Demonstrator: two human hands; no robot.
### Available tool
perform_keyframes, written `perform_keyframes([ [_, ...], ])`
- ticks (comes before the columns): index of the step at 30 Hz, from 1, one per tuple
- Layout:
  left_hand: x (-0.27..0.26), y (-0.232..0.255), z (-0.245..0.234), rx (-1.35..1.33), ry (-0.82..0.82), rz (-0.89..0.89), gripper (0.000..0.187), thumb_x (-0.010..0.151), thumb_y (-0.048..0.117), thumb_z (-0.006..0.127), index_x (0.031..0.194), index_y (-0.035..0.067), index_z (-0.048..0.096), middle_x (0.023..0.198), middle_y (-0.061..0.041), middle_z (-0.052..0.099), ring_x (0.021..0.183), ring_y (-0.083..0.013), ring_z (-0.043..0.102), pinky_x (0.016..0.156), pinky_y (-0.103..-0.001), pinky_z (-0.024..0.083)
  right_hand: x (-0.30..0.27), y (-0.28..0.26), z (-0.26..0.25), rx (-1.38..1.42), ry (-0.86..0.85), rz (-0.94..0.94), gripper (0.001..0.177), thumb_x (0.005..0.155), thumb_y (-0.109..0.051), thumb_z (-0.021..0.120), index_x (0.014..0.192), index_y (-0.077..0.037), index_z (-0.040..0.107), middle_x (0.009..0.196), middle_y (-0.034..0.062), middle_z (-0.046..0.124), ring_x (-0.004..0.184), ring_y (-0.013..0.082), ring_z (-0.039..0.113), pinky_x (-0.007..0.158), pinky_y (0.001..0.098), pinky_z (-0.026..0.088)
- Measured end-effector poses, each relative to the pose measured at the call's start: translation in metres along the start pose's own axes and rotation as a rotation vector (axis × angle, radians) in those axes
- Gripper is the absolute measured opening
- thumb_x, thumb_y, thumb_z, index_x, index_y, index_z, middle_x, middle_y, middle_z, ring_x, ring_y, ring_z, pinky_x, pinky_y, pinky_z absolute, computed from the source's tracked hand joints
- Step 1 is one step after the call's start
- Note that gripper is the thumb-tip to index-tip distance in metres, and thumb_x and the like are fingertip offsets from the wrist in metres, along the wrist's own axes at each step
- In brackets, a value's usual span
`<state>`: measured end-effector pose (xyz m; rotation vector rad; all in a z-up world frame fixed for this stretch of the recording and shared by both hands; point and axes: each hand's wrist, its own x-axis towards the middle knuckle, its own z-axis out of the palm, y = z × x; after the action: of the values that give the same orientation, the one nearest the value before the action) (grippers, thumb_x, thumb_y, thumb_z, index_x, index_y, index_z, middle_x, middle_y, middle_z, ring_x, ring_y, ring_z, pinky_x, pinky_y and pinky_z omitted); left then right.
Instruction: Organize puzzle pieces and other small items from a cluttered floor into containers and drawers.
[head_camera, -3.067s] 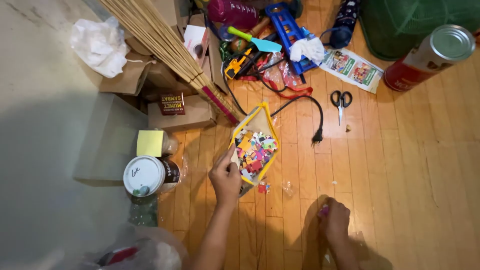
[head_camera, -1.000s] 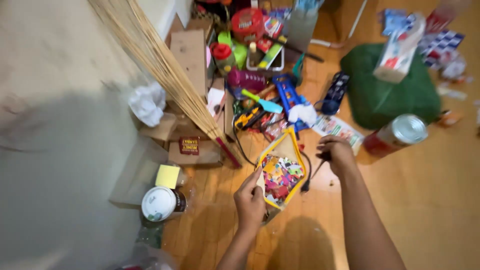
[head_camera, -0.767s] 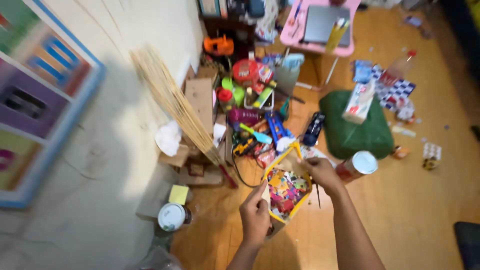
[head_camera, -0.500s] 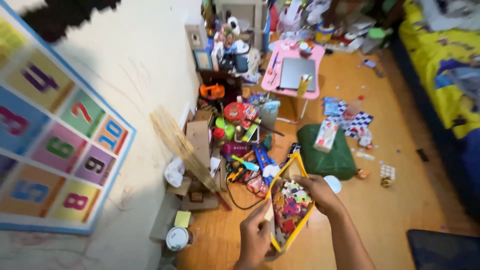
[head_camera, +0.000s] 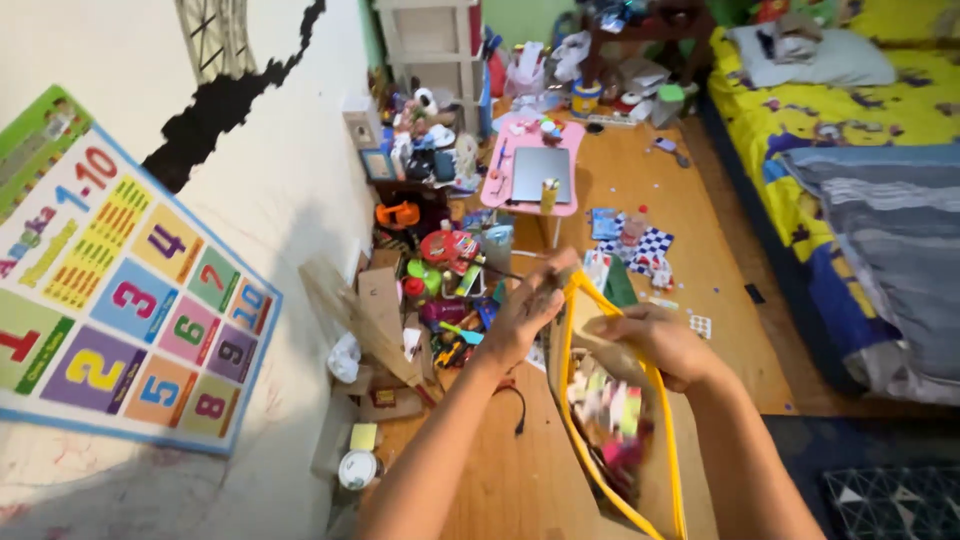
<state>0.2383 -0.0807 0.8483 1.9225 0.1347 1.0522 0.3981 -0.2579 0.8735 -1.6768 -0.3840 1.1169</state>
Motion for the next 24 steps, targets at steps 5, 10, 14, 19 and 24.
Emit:
perform_keyframes([
  [5, 0.006, -0.015, 0.056, -0.637, -0.309, -0.312, 0.047, 0.107, 0.033, 0.071, 0.136, -0.003, 0.062, 0.123, -0.006, 0.068, 0.116, -0.0138, 0.061, 0.105, -0.031, 0.048, -0.041, -0.01, -0.048, -0.178, -0.007, -0.104, 0.03, 0.085, -0.022, 0.07, 0.096, 0.004, 0.08, 0.078, 0.0105, 0.071, 0.067, 0.0222, 0.061, 0.057, 0.0365, 0.047],
  [10, 0.02, 0.013, 0.1, -0.662, -0.565, -0.356, 0.049, 0.09, 0.021, 0.08, 0.134, 0.005, 0.065, 0.112, 0.004, 0.067, 0.104, -0.0064, 0.06, 0.093, -0.025, 0.049, -0.051, 0.004, -0.112, -0.261, 0.006, -0.224, 0.03, 0.084, -0.022, 0.071, 0.099, 0.002, 0.081, 0.082, 0.0038, 0.075, 0.075, 0.0124, 0.064, 0.068, 0.0302, 0.05],
  [14, 0.028, -0.003, 0.142, -0.601, -0.698, -0.33, 0.023, 0.09, 0.015, 0.081, 0.11, 0.004, 0.077, 0.096, 0.006, 0.074, 0.091, -0.0041, 0.064, 0.083, -0.024, 0.051, -0.041, 0.022, -0.164, -0.386, -0.024, -0.353, 0.028, 0.089, -0.021, 0.07, 0.099, 0.003, 0.08, 0.083, 0.0021, 0.076, 0.079, 0.0087, 0.064, 0.072, 0.0291, 0.051],
  [19, 0.046, 0.007, 0.19, -0.582, -0.452, -0.43, 0.017, 0.096, 0.014, 0.077, 0.108, 0.002, 0.079, 0.091, 0.006, 0.073, 0.085, -0.0019, 0.06, 0.076, -0.022, 0.049, -0.11, -0.036, -0.166, -0.724, 0.337, -0.633, 0.02, 0.088, -0.021, 0.073, 0.093, -0.001, 0.075, 0.083, 0.0098, 0.071, 0.082, 0.0235, 0.065, 0.072, 0.037, 0.051],
  [24, 0.076, 0.004, 0.247, -0.556, -0.425, -0.371, 0.015, 0.101, 0.011, 0.073, 0.109, 0.0, 0.078, 0.091, 0.005, 0.072, 0.086, -0.0022, 0.058, 0.076, -0.023, 0.049, -0.102, -0.063, -0.172, -0.896, 0.687, -0.854, 0.022, 0.083, -0.023, 0.078, 0.086, -0.004, 0.069, 0.088, 0.0129, 0.067, 0.086, 0.0369, 0.064, 0.072, 0.0446, 0.05],
])
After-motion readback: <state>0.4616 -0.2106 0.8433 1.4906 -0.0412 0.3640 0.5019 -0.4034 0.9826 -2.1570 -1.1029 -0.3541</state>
